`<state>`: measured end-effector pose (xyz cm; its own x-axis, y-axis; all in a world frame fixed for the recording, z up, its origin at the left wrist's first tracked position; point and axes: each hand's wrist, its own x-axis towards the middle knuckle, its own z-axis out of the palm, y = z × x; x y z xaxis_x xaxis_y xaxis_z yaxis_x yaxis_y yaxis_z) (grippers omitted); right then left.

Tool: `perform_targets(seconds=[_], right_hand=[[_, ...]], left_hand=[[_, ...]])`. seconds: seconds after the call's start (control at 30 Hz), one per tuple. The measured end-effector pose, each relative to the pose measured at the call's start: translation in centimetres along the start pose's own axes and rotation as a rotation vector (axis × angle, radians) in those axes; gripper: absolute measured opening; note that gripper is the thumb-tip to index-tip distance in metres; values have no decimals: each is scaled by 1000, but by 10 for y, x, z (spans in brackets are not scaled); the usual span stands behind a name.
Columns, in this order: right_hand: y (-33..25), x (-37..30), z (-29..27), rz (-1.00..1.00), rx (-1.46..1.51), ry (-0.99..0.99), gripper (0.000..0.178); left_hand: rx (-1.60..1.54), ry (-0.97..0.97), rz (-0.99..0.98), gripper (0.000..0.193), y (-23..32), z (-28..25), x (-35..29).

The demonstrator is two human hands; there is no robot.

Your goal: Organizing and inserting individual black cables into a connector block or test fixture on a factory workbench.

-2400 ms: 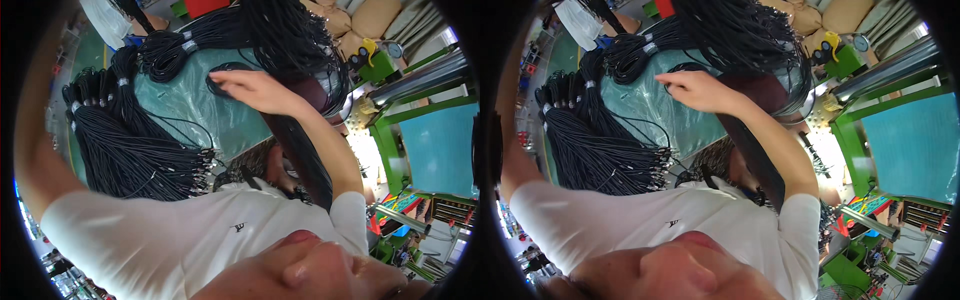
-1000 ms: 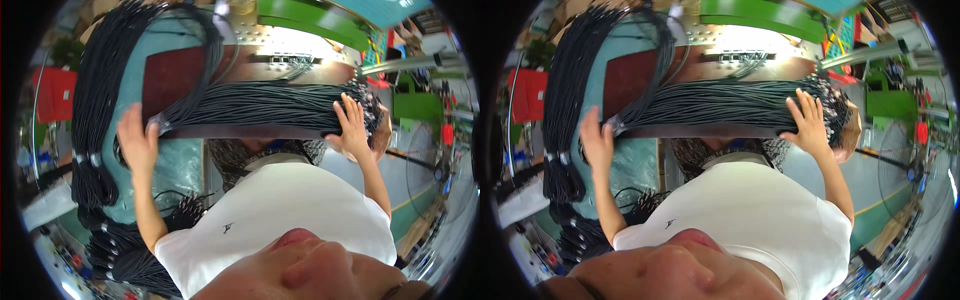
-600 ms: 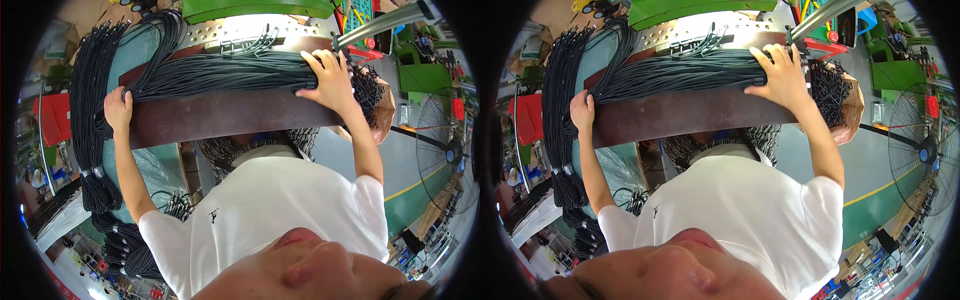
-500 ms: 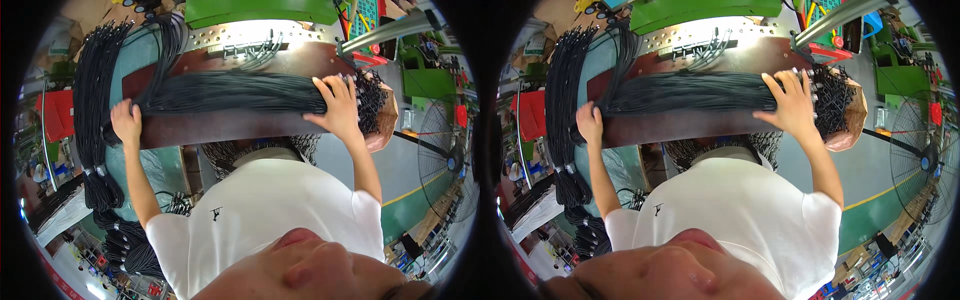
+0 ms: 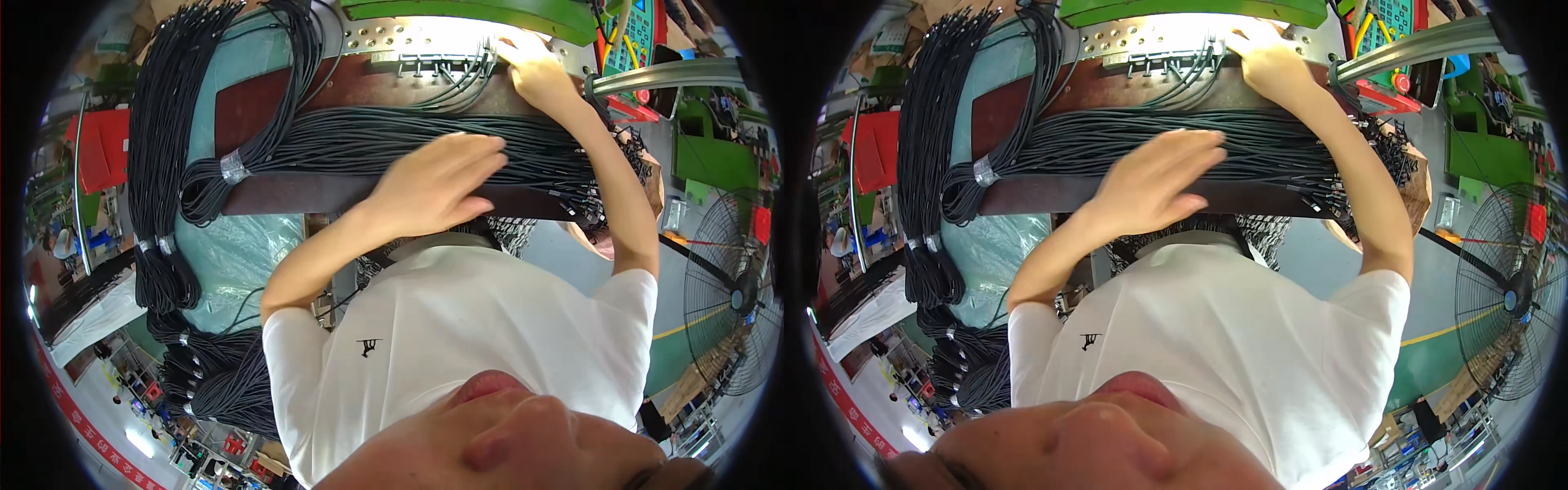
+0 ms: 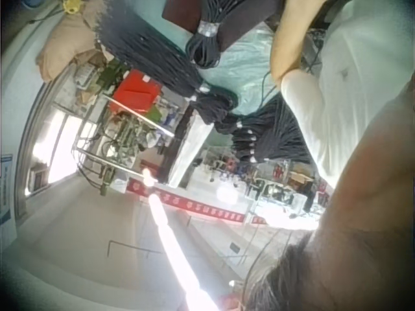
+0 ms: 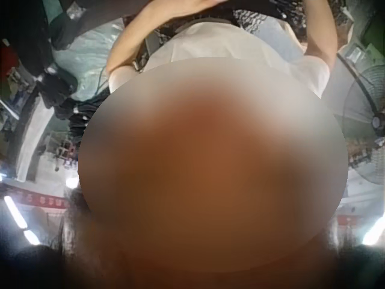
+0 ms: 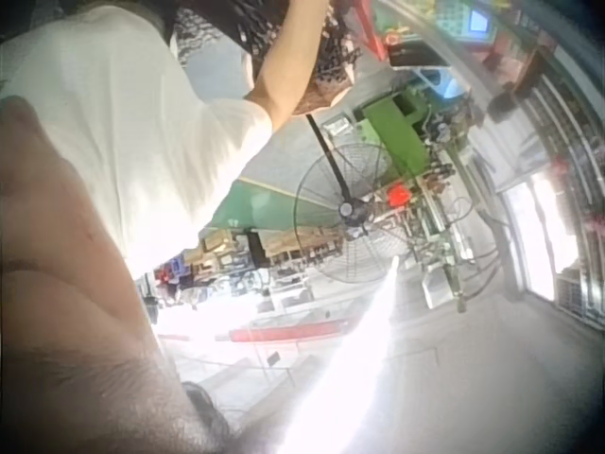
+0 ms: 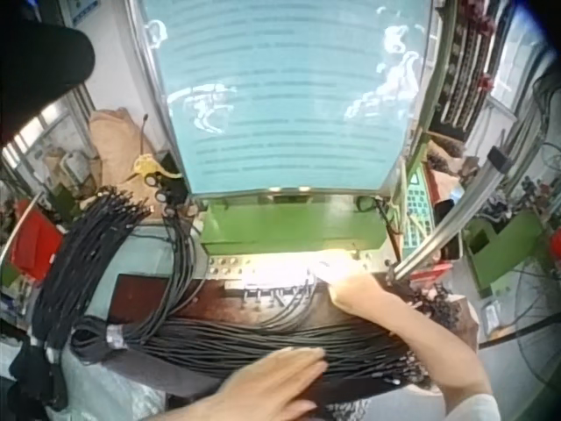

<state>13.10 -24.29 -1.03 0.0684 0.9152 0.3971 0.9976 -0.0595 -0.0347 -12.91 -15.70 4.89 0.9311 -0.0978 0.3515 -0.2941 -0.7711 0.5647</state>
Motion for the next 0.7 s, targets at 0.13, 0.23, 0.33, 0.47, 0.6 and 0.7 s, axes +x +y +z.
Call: perform_targets(seconds=[0.13, 0.23, 0.33, 0.47, 0.6, 0.7], right_hand=[[-39, 56, -24, 451, 771, -385, 43], [-46, 36, 4, 165, 481, -177, 56], [-39, 13, 23, 55, 32, -95, 65], [-17, 3, 0, -161, 45, 76, 48], [-9, -4, -27, 348, 294, -210, 28], [9, -15, -19, 624, 818, -46, 27]], left_hand=[[98, 10, 17, 60, -5, 30, 18], [73, -174, -519, 63, -27, 1, 1], [629, 38, -458, 59, -57, -46, -23], [493, 221, -495, 47, -120, -106, -48], [867, -41, -365, 44, -118, -84, -41], [603, -124, -288, 51, -79, -76, -37]])
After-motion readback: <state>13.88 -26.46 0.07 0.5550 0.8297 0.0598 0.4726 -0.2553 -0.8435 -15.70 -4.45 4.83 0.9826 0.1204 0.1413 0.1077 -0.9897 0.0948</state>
